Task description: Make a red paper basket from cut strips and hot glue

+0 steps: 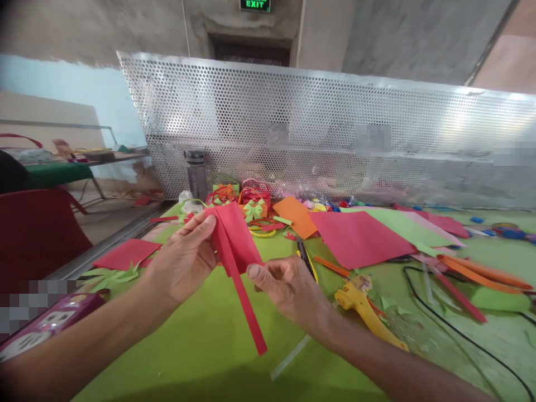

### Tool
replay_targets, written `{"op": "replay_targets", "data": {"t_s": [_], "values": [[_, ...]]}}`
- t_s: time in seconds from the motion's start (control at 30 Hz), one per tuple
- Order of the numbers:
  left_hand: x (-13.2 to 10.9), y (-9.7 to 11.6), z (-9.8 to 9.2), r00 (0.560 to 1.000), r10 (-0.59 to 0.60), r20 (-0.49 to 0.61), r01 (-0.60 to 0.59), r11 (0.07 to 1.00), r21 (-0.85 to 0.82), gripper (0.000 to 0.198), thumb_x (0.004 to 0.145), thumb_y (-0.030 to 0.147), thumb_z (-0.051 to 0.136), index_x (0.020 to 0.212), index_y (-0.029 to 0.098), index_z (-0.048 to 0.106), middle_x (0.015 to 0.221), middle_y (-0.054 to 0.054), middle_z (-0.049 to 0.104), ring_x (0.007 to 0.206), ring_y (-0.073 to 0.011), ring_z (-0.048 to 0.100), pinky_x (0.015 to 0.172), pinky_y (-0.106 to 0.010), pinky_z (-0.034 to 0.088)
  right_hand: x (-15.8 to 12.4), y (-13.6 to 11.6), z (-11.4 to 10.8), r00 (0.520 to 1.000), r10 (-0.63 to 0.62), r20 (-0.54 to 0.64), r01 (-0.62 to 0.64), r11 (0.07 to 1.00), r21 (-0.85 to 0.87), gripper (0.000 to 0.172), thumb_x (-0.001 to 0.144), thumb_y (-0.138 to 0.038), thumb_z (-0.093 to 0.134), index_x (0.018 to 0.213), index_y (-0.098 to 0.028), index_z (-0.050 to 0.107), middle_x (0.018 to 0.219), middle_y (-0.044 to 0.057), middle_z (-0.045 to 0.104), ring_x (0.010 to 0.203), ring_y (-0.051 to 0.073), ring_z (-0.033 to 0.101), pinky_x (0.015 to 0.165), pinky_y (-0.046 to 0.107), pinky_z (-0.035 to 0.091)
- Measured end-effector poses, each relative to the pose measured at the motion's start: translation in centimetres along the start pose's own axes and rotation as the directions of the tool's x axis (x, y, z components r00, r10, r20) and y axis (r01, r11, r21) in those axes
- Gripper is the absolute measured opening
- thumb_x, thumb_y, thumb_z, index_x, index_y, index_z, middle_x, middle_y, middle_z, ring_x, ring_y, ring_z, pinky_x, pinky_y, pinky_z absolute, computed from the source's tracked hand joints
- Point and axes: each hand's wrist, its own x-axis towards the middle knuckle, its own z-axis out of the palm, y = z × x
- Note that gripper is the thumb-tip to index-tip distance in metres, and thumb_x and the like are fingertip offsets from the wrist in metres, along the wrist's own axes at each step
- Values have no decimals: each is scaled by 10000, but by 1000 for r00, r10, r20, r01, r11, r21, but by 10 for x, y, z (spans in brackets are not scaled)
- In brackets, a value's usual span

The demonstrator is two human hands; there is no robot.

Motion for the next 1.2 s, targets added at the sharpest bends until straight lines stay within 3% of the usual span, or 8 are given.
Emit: {"op": "replay_targets", "data": {"t_s": [0.1, 0.2, 0.4, 0.57, 0.7, 1.07, 1.2], "values": [[-1, 0, 4, 1000, 13, -1, -13, 1000, -20, 43, 777, 179, 648, 780, 187, 606, 712, 35, 662, 581, -105, 599, 593, -253, 508, -2, 1, 6, 998, -8, 57, 4, 998, 65, 439, 748, -523, 593, 519, -177, 451, 502, -58, 303, 477, 67, 235, 440, 237, 174], [-2, -2, 7, 1000, 13, -6, -13, 997, -72, 59, 765, 164, 661, 793, 191, 617, 764, 32, 677, 631, -103, 609, 621, -246, 507, -2, 4, 14, 998, -53, 41, 50, 995, 85, 351, 794, -455, 562, 596, -165, 561, 526, -41, 420, 500, 77, 319, 468, 226, 251], [-3, -5, 8, 1000, 21, 1, -21, 991, -132, 53, 792, 124, 625, 803, 176, 626, 764, 33, 680, 652, -87, 615, 628, -212, 511, 5, 15, 17, 999, -35, -3, 35, 996, 82, 375, 823, -464, 504, 706, -148, 669, 626, 16, 612, 547, 108, 467, 518, 236, 345], [-2, -6, 8, 1000, 9, -1, -9, 995, -99, 40, 781, 138, 644, 792, 173, 628, 759, 30, 682, 650, -88, 617, 626, -208, 512, 8, 21, 16, 1000, -6, 30, 3, 996, 84, 376, 811, -450, 522, 663, -143, 680, 577, 12, 609, 501, 94, 453, 491, 233, 331], [-1, -5, 8, 999, 32, -12, -33, 993, -112, 59, 767, 125, 656, 756, 175, 627, 740, 36, 677, 638, -81, 612, 624, -191, 504, 9, 23, 19, 999, 22, 50, -31, 983, 180, 370, 801, -459, 539, 631, -152, 657, 558, 10, 624, 461, 79, 431, 470, 226, 328], [-2, -2, 10, 999, 30, -15, -31, 994, -105, 80, 754, 174, 682, 794, 191, 614, 761, 37, 673, 637, -101, 607, 647, -246, 512, 8, 21, 28, 997, 59, -58, -36, 942, 335, 336, 730, -487, 634, 621, -172, 676, 528, 6, 643, 472, 99, 516, 498, 233, 393], [-2, -1, 12, 999, 23, -29, -26, 992, -121, 58, 779, 150, 650, 804, 181, 608, 774, 28, 677, 652, -97, 612, 659, -246, 527, 8, 21, 30, 994, 73, -76, -35, 908, 417, 289, 723, -455, 659, 714, -170, 704, 511, -9, 634, 469, 96, 527, 500, 228, 388]]}}
